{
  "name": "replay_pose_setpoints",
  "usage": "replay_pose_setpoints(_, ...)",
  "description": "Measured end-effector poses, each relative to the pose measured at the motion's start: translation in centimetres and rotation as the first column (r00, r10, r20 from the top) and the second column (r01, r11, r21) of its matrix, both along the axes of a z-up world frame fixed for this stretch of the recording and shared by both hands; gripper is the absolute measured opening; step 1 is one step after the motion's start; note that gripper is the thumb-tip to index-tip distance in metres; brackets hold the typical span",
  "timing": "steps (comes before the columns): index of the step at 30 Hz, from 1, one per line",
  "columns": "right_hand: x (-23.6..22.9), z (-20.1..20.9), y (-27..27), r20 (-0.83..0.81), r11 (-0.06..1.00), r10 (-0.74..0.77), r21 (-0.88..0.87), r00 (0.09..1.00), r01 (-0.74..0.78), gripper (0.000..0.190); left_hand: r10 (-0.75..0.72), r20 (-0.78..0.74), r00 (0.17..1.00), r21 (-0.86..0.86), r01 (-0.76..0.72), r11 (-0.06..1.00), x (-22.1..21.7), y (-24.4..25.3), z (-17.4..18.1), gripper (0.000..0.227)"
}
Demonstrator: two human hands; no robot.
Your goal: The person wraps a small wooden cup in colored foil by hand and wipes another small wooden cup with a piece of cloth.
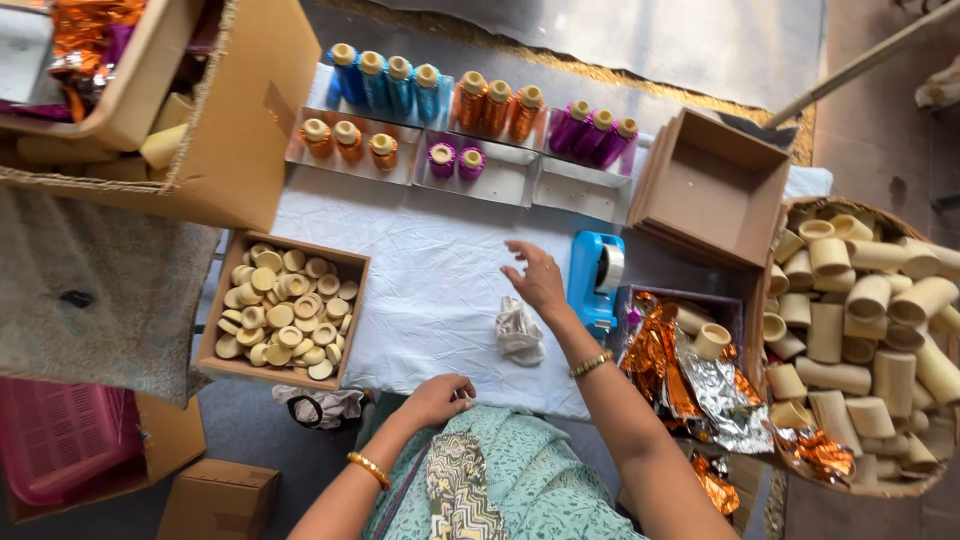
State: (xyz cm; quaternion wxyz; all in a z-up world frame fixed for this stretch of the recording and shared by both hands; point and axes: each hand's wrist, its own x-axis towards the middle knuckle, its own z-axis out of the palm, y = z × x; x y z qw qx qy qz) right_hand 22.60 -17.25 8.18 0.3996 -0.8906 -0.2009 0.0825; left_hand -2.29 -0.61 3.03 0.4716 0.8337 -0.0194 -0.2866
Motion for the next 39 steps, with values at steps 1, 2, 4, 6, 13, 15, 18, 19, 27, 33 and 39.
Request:
replay_pose_setpoints(1, 1.4, -0.3, 1.1, 0.002, 1.000, 0.014, 0.003, 1.000, -0.014, 0.045, 0.014, 0.002, 1.000, 0.003, -0.014, 1.000, -0.6, 0.2, -0.3, 0.023)
replay_pose_setpoints(2, 2.9, -0.5, 2.4, 0.042, 1.000, 0.006, -0.012, 0.999, -0.005, 0.048, 0.011, 0.014, 1.000, 0.024, -0.012, 1.000, -1.1, 0.4, -0.6, 0.024)
replay_pose_setpoints(4, 6.2, -1.5, 5.1, 0.083, 1.000, 0.012, -0.023, 0.996, -0.010, 0.052, 0.023, 0.027, 0.999, 0.048, -0.024, 0.999, -1.9, 1.2, -0.6, 0.025)
replay_pose_setpoints(6, 9.8, -3.2, 7.7, 0.116, 0.993, -0.055, -0.094, 0.992, 0.066, 0.056, 0.028, 0.076, 0.997, 0.135, -0.038, 0.990, -2.5, 2.1, 0.2, 0.026)
replay_pose_setpoints(13, 15.4, -3.2, 14.3, 0.269, 0.965, -0.084, -0.218, 0.959, 0.146, 0.069, 0.099, 0.102, 0.990, 0.234, -0.121, 0.965, -2.2, 5.9, 2.0, 0.030)
replay_pose_setpoints(15, 16.1, -2.9, 15.4, 0.217, 0.951, -0.091, -0.270, 0.972, 0.149, 0.067, 0.104, 0.037, 0.994, 0.227, -0.110, 0.968, -1.6, 7.0, 3.4, 0.031)
replay_pose_setpoints(18, 17.7, -5.3, 15.2, 0.163, 0.945, -0.047, -0.314, 0.985, 0.097, 0.052, 0.071, -0.011, 0.997, 0.239, -0.066, 0.969, -1.1, 8.2, 3.8, 0.031)
replay_pose_setpoints(19, 18.1, -5.9, 15.2, 0.161, 0.943, -0.048, -0.319, 0.986, 0.098, 0.052, 0.070, -0.014, 0.997, 0.235, -0.064, 0.970, -0.8, 8.7, 3.9, 0.031)
replay_pose_setpoints(27, 19.2, -5.3, 14.5, 0.129, 0.915, 0.200, -0.378, 0.971, -0.139, 0.059, -0.029, -0.056, 0.998, 0.242, 0.042, 0.969, 1.4, 10.1, 3.7, 0.036)
replay_pose_setpoints(33, 18.4, -4.3, 14.2, 0.075, 0.903, 0.193, -0.403, 0.978, -0.147, 0.073, -0.096, -0.004, 0.995, 0.253, 0.094, 0.963, 2.3, 10.0, 1.3, 0.041)
replay_pose_setpoints(39, 14.0, 0.4, 12.5, 0.222, 0.955, 0.151, -0.285, 0.963, -0.084, 0.092, -0.220, 0.091, 0.971, -0.427, 0.238, 0.872, 1.6, 9.8, 0.5, 0.052)
